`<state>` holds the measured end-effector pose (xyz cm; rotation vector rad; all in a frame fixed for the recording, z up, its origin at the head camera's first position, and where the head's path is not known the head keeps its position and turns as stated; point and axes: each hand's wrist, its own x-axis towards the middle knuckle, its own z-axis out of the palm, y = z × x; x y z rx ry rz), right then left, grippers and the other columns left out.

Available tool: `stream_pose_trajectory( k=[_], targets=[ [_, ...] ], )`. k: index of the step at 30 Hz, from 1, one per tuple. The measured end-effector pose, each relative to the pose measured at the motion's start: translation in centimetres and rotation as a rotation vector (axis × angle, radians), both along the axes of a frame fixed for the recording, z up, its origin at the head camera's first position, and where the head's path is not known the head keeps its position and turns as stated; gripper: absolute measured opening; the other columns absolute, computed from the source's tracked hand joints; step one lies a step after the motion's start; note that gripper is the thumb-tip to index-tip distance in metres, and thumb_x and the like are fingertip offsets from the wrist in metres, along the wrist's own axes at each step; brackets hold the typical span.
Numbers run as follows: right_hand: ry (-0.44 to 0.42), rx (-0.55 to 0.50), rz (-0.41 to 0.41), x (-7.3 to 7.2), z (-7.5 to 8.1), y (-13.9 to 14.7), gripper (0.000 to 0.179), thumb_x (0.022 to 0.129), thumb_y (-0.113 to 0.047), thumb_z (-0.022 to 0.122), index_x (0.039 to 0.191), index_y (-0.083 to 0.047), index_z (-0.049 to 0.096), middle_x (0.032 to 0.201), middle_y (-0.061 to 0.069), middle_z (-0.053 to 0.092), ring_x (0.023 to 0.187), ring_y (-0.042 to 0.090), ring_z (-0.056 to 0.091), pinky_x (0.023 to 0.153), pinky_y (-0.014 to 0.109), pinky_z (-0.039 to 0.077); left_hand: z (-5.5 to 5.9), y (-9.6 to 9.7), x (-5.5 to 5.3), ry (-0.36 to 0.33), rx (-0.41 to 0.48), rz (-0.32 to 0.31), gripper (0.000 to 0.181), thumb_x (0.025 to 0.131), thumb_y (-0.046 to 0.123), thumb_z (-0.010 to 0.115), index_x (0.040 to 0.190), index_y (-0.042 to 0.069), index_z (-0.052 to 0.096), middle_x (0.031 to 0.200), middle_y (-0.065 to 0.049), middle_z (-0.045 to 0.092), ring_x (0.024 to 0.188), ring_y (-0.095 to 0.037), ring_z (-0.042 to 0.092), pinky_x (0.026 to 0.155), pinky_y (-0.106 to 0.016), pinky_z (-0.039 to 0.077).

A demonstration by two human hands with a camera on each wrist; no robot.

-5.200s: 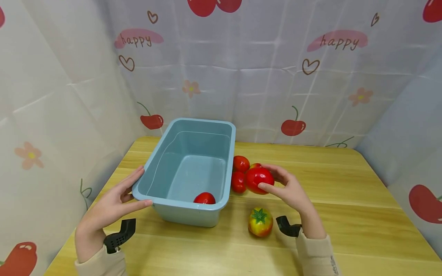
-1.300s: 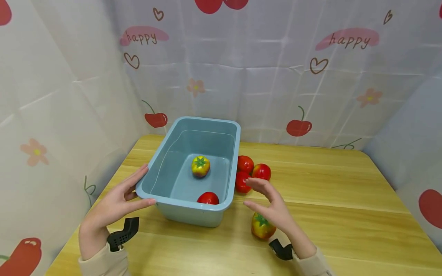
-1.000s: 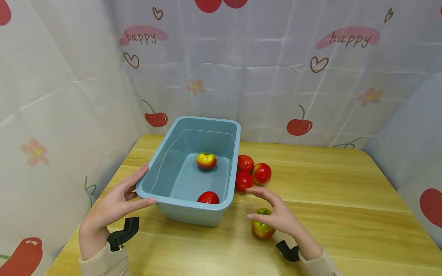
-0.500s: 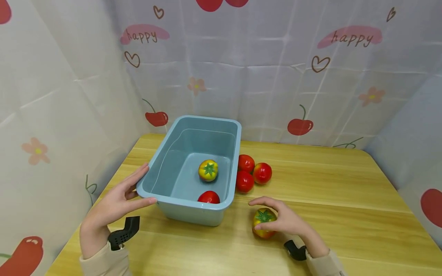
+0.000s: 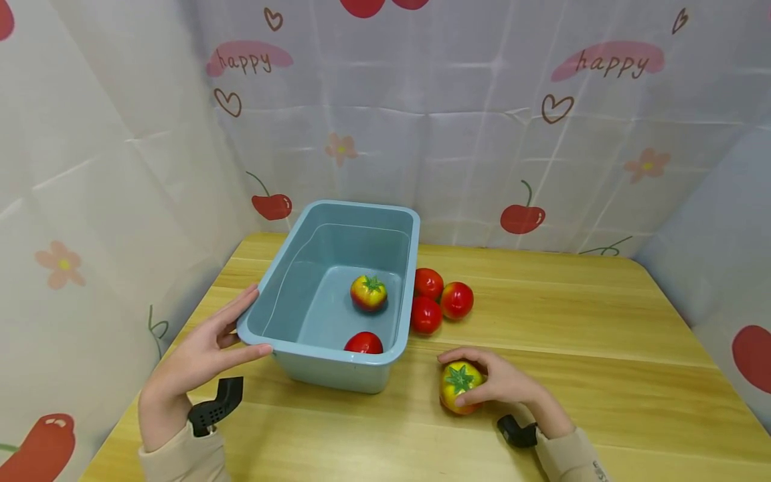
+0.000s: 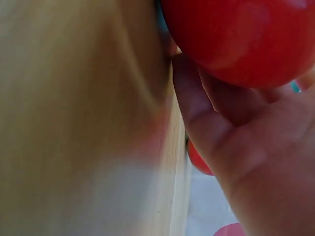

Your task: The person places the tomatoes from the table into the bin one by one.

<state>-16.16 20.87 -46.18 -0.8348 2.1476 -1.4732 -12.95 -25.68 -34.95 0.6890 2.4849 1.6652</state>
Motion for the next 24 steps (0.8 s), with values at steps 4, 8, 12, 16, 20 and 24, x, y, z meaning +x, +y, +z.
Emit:
stream_pose_trajectory(
  k=[4, 8, 12, 16, 20, 24],
  targets=[
    [-0.01, 0.02, 0.008, -0.1, 0.1, 0.2, 0.054, 0.079, -0.015, 0.076, 0.126, -0.004, 0.054, 0.129, 0.014, 0.052, 0.105, 0.021, 0.051, 0.086, 0.03, 0.049, 0.1, 0.0, 0.0, 0.008, -0.004, 0.003, 0.082, 0.085, 0.002, 0.068, 0.15, 0.008, 0.02, 0.156, -0.014, 0.009, 0.109, -0.02, 0.057, 0.085, -0.022, 0.05],
    [-0.035, 0.01, -0.001, -0.1, 0.4, 0.2, 0.05, 0.08, -0.014, 0.074, 0.125, -0.003, 0.054, 0.127, 0.016, 0.052, 0.103, 0.024, 0.051, 0.085, 0.031, 0.05, 0.1, 0.0, 0.1, 0.01, -0.005, 0.004, 0.081, 0.085, 0.002, 0.068, 0.15, 0.009, 0.02, 0.156, -0.013, 0.01, 0.108, -0.021, 0.057, 0.084, -0.022, 0.05],
    [-0.022, -0.022, -0.011, -0.1, 0.9, 0.0, 0.049, 0.081, -0.012, 0.073, 0.125, -0.005, 0.054, 0.125, 0.018, 0.052, 0.102, 0.023, 0.052, 0.085, 0.031, 0.05, 0.1, 0.0, 0.1, 0.005, 0.0, 0.001, 0.081, 0.085, 0.002, 0.068, 0.15, 0.009, 0.02, 0.156, -0.012, 0.01, 0.107, -0.023, 0.058, 0.085, -0.022, 0.05],
    [0.026, -0.052, -0.018, -0.1, 1.6, -0.2, 0.048, 0.081, -0.011, 0.073, 0.125, -0.007, 0.054, 0.123, 0.021, 0.053, 0.1, 0.022, 0.054, 0.083, 0.031, 0.051, 0.0, 0.0, 0.1, 0.006, 0.001, -0.002, 0.082, 0.085, 0.002, 0.068, 0.15, 0.009, 0.019, 0.156, -0.012, 0.01, 0.107, -0.023, 0.058, 0.084, -0.023, 0.051],
    [0.054, -0.082, -0.029, -0.2, 2.5, -0.6, 0.048, 0.082, -0.011, 0.072, 0.126, -0.01, 0.054, 0.124, 0.023, 0.052, 0.101, 0.026, 0.054, 0.082, 0.033, 0.053, 0.0, -0.1, 0.1, 0.003, 0.003, -0.008, 0.082, 0.085, 0.003, 0.068, 0.15, 0.009, 0.019, 0.156, -0.012, 0.01, 0.108, -0.022, 0.058, 0.084, -0.024, 0.051],
    [0.097, -0.128, -0.021, -0.1, 3.6, -0.9, 0.048, 0.082, -0.007, 0.071, 0.126, -0.008, 0.054, 0.123, 0.019, 0.053, 0.101, 0.027, 0.055, 0.081, 0.033, 0.053, 0.0, -0.1, 0.1, -0.005, 0.005, -0.008, 0.083, 0.085, 0.003, 0.068, 0.151, 0.01, 0.018, 0.156, -0.013, 0.009, 0.109, -0.022, 0.057, 0.084, -0.023, 0.051]
  ],
)
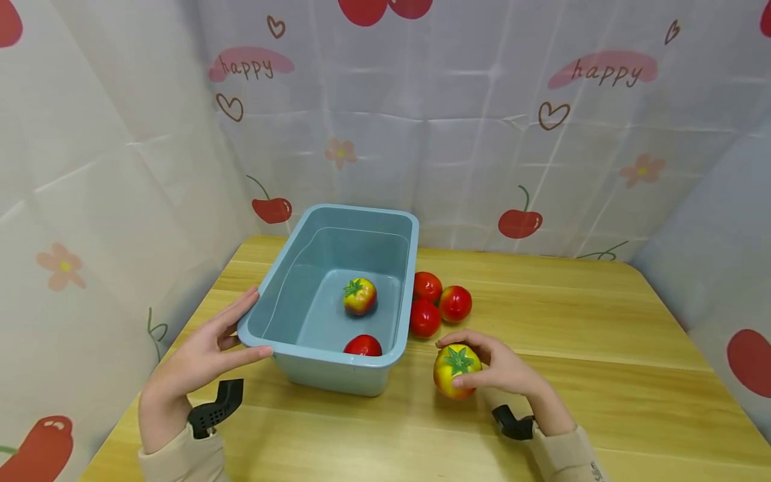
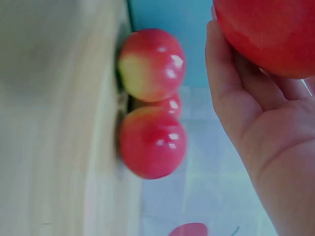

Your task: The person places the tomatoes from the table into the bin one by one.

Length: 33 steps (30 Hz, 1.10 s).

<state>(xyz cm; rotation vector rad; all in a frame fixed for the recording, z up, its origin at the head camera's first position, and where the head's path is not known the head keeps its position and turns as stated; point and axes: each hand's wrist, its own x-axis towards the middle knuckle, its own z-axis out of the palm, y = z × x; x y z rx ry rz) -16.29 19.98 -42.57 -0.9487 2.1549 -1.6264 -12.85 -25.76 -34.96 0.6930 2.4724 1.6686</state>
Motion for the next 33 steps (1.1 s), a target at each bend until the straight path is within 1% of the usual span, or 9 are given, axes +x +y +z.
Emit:
stream_pose_trajectory(
  k=[5, 6, 9, 12, 18, 23, 27, 30, 33],
  targets=[
    [0.055, -0.084, 0.015, 0.1, 1.6, -0.3, 0.05, 0.082, 0.0, 0.068, 0.128, -0.002, 0.051, 0.124, 0.011, 0.055, 0.098, 0.023, 0.057, 0.082, 0.031, 0.053, 0.0, 0.0, 0.0, -0.007, -0.001, 0.007, 0.083, 0.085, 0.004, 0.069, 0.15, 0.009, 0.018, 0.156, -0.012, 0.009, 0.111, -0.023, 0.056, 0.084, -0.023, 0.051],
    [0.054, -0.096, 0.013, 0.2, 1.9, -0.3, 0.05, 0.082, 0.001, 0.068, 0.128, -0.002, 0.05, 0.125, 0.012, 0.054, 0.098, 0.023, 0.057, 0.082, 0.031, 0.053, 0.0, 0.0, 0.0, -0.011, -0.002, 0.011, 0.083, 0.085, 0.004, 0.069, 0.15, 0.009, 0.018, 0.156, -0.012, 0.009, 0.111, -0.025, 0.056, 0.084, -0.023, 0.051],
    [0.055, -0.125, 0.003, 0.2, 2.7, -0.7, 0.049, 0.083, 0.001, 0.067, 0.129, -0.001, 0.05, 0.125, 0.02, 0.052, 0.099, 0.025, 0.057, 0.081, 0.032, 0.053, -0.1, 0.0, 0.0, -0.025, -0.004, 0.019, 0.084, 0.085, 0.005, 0.07, 0.15, 0.008, 0.018, 0.156, -0.01, 0.009, 0.112, -0.029, 0.055, 0.085, -0.024, 0.051],
    [0.046, -0.141, -0.016, 0.2, 3.3, -1.3, 0.048, 0.083, 0.001, 0.067, 0.127, -0.003, 0.051, 0.124, 0.025, 0.05, 0.1, 0.024, 0.057, 0.081, 0.031, 0.053, -0.1, 0.0, 0.0, -0.022, -0.006, 0.016, 0.084, 0.085, 0.006, 0.07, 0.15, 0.008, 0.018, 0.156, -0.011, 0.009, 0.112, -0.028, 0.055, 0.085, -0.023, 0.05],
    [0.08, -0.211, -0.008, 0.1, 4.5, -2.4, 0.046, 0.083, 0.001, 0.066, 0.126, 0.0, 0.05, 0.124, 0.02, 0.052, 0.101, 0.024, 0.056, 0.08, 0.032, 0.054, 0.0, 0.0, 0.0, 0.008, -0.016, 0.012, 0.083, 0.085, 0.006, 0.069, 0.15, 0.009, 0.019, 0.156, -0.012, 0.009, 0.111, -0.022, 0.056, 0.085, -0.022, 0.05],
    [0.076, -0.289, -0.018, 0.0, 5.5, -3.5, 0.045, 0.084, -0.001, 0.066, 0.125, 0.003, 0.05, 0.124, 0.024, 0.05, 0.102, 0.024, 0.056, 0.079, 0.031, 0.054, 0.0, 0.0, 0.0, 0.019, -0.019, 0.014, 0.082, 0.085, 0.005, 0.069, 0.15, 0.009, 0.019, 0.156, -0.012, 0.01, 0.11, -0.021, 0.056, 0.085, -0.022, 0.05],
    [0.079, -0.344, -0.048, 0.0, 6.2, -4.7, 0.045, 0.084, -0.003, 0.067, 0.125, 0.004, 0.05, 0.125, 0.024, 0.051, 0.106, 0.025, 0.054, 0.079, 0.031, 0.054, 0.0, 0.0, 0.0, 0.016, -0.013, 0.012, 0.083, 0.085, 0.005, 0.069, 0.15, 0.008, 0.019, 0.156, -0.012, 0.01, 0.112, -0.022, 0.055, 0.085, -0.023, 0.05],
    [0.081, -0.371, -0.086, 0.0, 6.7, -5.7, 0.045, 0.084, -0.005, 0.067, 0.126, 0.004, 0.05, 0.125, 0.018, 0.053, 0.106, 0.026, 0.054, 0.08, 0.031, 0.054, -0.1, 0.0, 0.0, 0.001, -0.009, 0.012, 0.084, 0.085, 0.005, 0.07, 0.15, 0.008, 0.018, 0.156, -0.013, 0.009, 0.114, -0.022, 0.054, 0.086, -0.022, 0.05],
    [0.083, -0.388, -0.135, -0.1, 6.9, -6.7, 0.045, 0.084, -0.005, 0.068, 0.126, 0.002, 0.052, 0.126, 0.015, 0.053, 0.104, 0.027, 0.054, 0.081, 0.031, 0.054, -0.1, 0.0, 0.0, -0.015, -0.007, 0.016, 0.085, 0.084, 0.006, 0.071, 0.15, 0.008, 0.018, 0.156, -0.013, 0.008, 0.116, -0.025, 0.053, 0.086, -0.022, 0.049]
  ],
)
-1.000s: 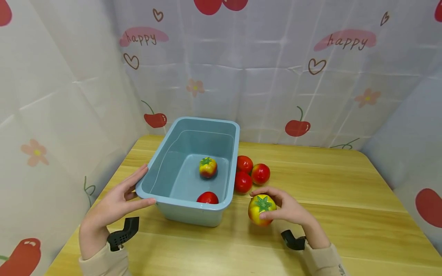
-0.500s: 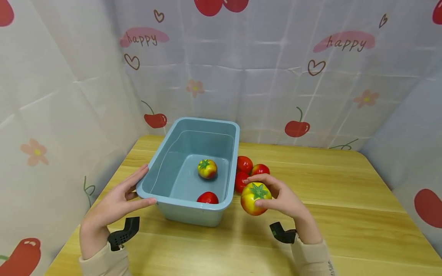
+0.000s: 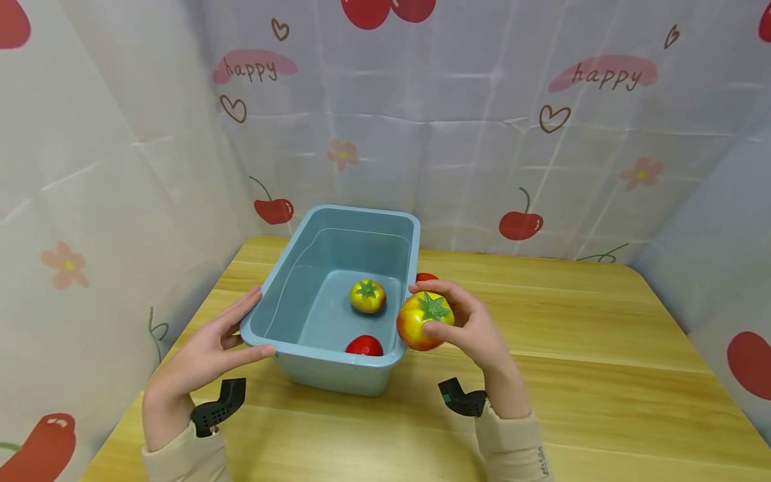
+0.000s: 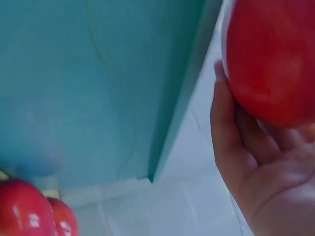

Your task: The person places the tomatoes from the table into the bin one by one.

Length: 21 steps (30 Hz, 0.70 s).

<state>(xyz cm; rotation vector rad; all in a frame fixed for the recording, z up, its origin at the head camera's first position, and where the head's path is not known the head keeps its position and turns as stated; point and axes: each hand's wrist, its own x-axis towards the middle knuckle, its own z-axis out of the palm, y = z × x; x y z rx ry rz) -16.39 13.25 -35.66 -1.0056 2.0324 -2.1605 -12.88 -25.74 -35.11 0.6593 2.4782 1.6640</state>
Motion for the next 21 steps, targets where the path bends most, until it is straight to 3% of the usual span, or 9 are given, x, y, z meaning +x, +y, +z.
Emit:
stream_pose_trajectory(
  k=[6, 12, 17, 21],
  targets=[
    [-0.035, -0.042, -0.119, -0.2, 0.0, -2.0, 0.044, 0.085, -0.005, 0.068, 0.127, -0.001, 0.053, 0.128, 0.013, 0.053, 0.109, 0.026, 0.053, 0.086, 0.03, 0.052, 0.1, 0.0, 0.0, -0.018, 0.002, 0.013, 0.085, 0.084, 0.007, 0.071, 0.15, 0.008, 0.018, 0.156, -0.011, 0.008, 0.115, -0.034, 0.052, 0.086, -0.023, 0.05],
    [-0.04, -0.067, -0.199, 0.0, -0.2, -4.0, 0.047, 0.086, -0.005, 0.067, 0.13, -0.006, 0.052, 0.133, 0.011, 0.049, 0.108, 0.027, 0.051, 0.087, 0.029, 0.051, 0.1, 0.0, 0.0, -0.013, 0.005, 0.006, 0.085, 0.084, 0.006, 0.07, 0.15, 0.008, 0.018, 0.156, -0.011, 0.008, 0.113, -0.033, 0.054, 0.085, -0.024, 0.05],
    [0.02, 0.022, -0.254, 0.4, -0.4, -5.2, 0.049, 0.086, -0.012, 0.069, 0.132, -0.015, 0.053, 0.134, 0.004, 0.05, 0.112, 0.023, 0.05, 0.087, 0.031, 0.051, 0.2, 0.0, 0.0, -0.005, 0.012, -0.009, 0.084, 0.085, 0.005, 0.069, 0.15, 0.007, 0.017, 0.156, -0.012, 0.008, 0.114, -0.029, 0.054, 0.086, -0.023, 0.05],
    [0.108, 0.063, -0.253, 0.5, -0.7, -5.6, 0.051, 0.086, -0.012, 0.069, 0.134, -0.013, 0.052, 0.134, 0.001, 0.052, 0.119, 0.021, 0.049, 0.096, 0.036, 0.045, 0.2, 0.0, 0.0, 0.006, 0.014, -0.012, 0.083, 0.085, 0.004, 0.069, 0.15, 0.006, 0.017, 0.156, -0.013, 0.007, 0.113, -0.025, 0.055, 0.085, -0.022, 0.05]
  ],
)
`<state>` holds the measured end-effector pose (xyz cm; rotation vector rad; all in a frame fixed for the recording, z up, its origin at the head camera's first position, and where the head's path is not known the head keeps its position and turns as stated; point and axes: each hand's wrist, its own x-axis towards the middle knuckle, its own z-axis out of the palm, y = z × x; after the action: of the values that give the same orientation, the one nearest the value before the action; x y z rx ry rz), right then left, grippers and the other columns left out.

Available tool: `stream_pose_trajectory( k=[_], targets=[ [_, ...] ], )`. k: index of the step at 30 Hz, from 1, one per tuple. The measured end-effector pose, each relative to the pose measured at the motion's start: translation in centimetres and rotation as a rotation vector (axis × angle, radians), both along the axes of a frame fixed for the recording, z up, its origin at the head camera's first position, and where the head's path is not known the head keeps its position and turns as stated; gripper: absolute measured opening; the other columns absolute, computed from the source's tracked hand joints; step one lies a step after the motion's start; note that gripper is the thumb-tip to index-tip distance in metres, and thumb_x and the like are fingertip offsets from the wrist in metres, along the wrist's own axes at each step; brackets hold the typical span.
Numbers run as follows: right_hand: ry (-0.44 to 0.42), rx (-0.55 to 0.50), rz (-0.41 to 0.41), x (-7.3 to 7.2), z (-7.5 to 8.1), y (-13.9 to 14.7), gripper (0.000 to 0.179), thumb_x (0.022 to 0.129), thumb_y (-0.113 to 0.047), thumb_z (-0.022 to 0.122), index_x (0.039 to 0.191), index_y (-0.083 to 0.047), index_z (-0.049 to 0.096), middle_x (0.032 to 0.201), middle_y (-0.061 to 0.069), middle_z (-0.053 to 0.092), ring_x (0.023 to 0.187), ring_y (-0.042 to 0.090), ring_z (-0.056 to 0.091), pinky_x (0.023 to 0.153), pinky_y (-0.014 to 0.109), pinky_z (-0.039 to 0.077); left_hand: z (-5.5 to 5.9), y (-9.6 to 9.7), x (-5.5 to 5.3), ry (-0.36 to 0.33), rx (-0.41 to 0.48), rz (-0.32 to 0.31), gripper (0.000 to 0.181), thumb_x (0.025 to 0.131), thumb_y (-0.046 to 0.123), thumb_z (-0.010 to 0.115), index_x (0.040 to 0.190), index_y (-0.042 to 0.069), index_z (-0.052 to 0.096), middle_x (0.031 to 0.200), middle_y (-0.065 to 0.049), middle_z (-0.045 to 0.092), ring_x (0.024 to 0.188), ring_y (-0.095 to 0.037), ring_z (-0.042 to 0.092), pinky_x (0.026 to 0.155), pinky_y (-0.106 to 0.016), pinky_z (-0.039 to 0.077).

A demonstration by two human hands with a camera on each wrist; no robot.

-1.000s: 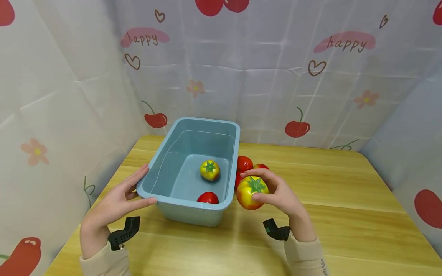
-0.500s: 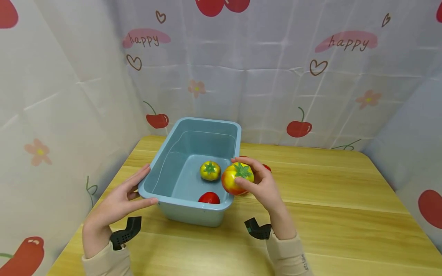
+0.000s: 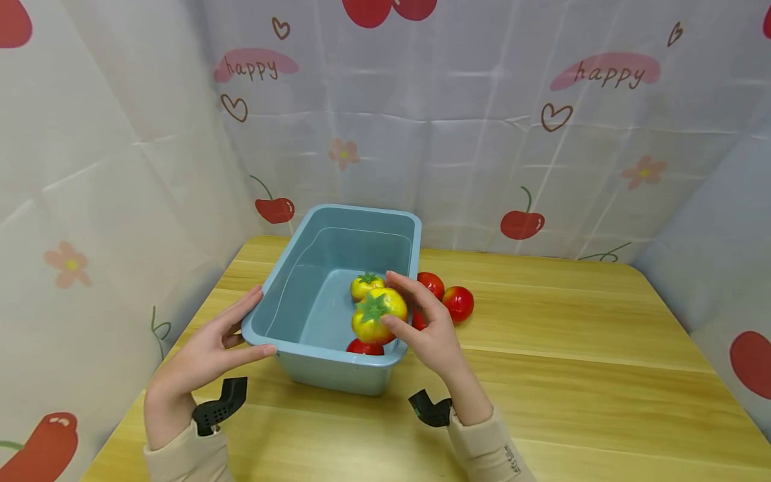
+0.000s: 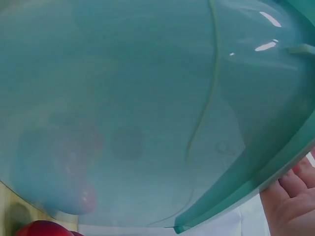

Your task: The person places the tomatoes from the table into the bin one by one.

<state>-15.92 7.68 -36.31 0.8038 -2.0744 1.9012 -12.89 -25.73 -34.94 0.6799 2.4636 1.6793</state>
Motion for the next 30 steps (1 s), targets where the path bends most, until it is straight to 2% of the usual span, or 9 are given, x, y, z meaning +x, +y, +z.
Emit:
stream_pose_trajectory(
  k=[4, 8, 14, 17, 24, 30],
  targets=[
    [0.065, -0.01, -0.001, -0.1, -0.3, 0.2, 0.051, 0.085, -0.004, 0.068, 0.133, -0.007, 0.051, 0.133, 0.006, 0.053, 0.122, 0.021, 0.049, 0.101, 0.041, 0.04, 0.0, 0.0, 0.0, 0.002, -0.004, 0.005, 0.083, 0.085, 0.004, 0.069, 0.15, 0.007, 0.018, 0.156, -0.013, 0.008, 0.114, -0.024, 0.054, 0.086, -0.022, 0.05],
    [0.075, -0.051, -0.004, -0.4, -0.5, 0.8, 0.05, 0.084, 0.003, 0.066, 0.131, -0.003, 0.051, 0.132, 0.013, 0.053, 0.121, 0.024, 0.05, 0.101, 0.039, 0.04, 0.0, 0.1, 0.0, -0.001, -0.011, 0.01, 0.083, 0.085, 0.005, 0.07, 0.15, 0.007, 0.018, 0.156, -0.013, 0.008, 0.115, -0.026, 0.053, 0.086, -0.022, 0.049],
    [0.027, -0.083, -0.048, -1.0, -0.8, 2.2, 0.046, 0.084, 0.005, 0.066, 0.128, -0.002, 0.053, 0.129, 0.015, 0.055, 0.118, 0.028, 0.052, 0.099, 0.032, 0.042, 0.0, 0.1, 0.0, -0.002, -0.011, 0.007, 0.083, 0.085, 0.006, 0.069, 0.15, 0.007, 0.018, 0.156, -0.013, 0.009, 0.117, -0.024, 0.053, 0.087, -0.022, 0.049],
    [-0.003, -0.085, -0.083, -1.5, -1.0, 3.1, 0.044, 0.085, 0.003, 0.066, 0.127, -0.001, 0.054, 0.127, 0.015, 0.056, 0.116, 0.026, 0.053, 0.098, 0.032, 0.043, 0.0, 0.1, 0.0, -0.003, -0.015, 0.013, 0.083, 0.085, 0.006, 0.07, 0.15, 0.008, 0.018, 0.156, -0.012, 0.009, 0.116, -0.023, 0.053, 0.086, -0.022, 0.049],
    [-0.069, -0.094, -0.162, -2.9, -1.9, 5.3, 0.042, 0.087, -0.001, 0.065, 0.128, -0.002, 0.053, 0.128, 0.017, 0.054, 0.114, 0.021, 0.055, 0.1, 0.041, 0.041, 0.0, 0.0, 0.0, -0.013, -0.009, 0.019, 0.083, 0.085, 0.005, 0.07, 0.15, 0.009, 0.018, 0.155, -0.012, 0.01, 0.114, -0.022, 0.055, 0.085, -0.022, 0.05],
    [-0.107, -0.128, -0.226, -4.1, -3.0, 6.9, 0.042, 0.087, -0.002, 0.066, 0.127, 0.001, 0.053, 0.127, 0.02, 0.054, 0.116, 0.026, 0.052, 0.101, 0.039, 0.04, -0.1, 0.0, -0.1, -0.002, -0.013, 0.008, 0.083, 0.085, 0.005, 0.069, 0.151, 0.01, 0.018, 0.156, -0.012, 0.01, 0.113, -0.022, 0.055, 0.085, -0.022, 0.05]
  ],
)
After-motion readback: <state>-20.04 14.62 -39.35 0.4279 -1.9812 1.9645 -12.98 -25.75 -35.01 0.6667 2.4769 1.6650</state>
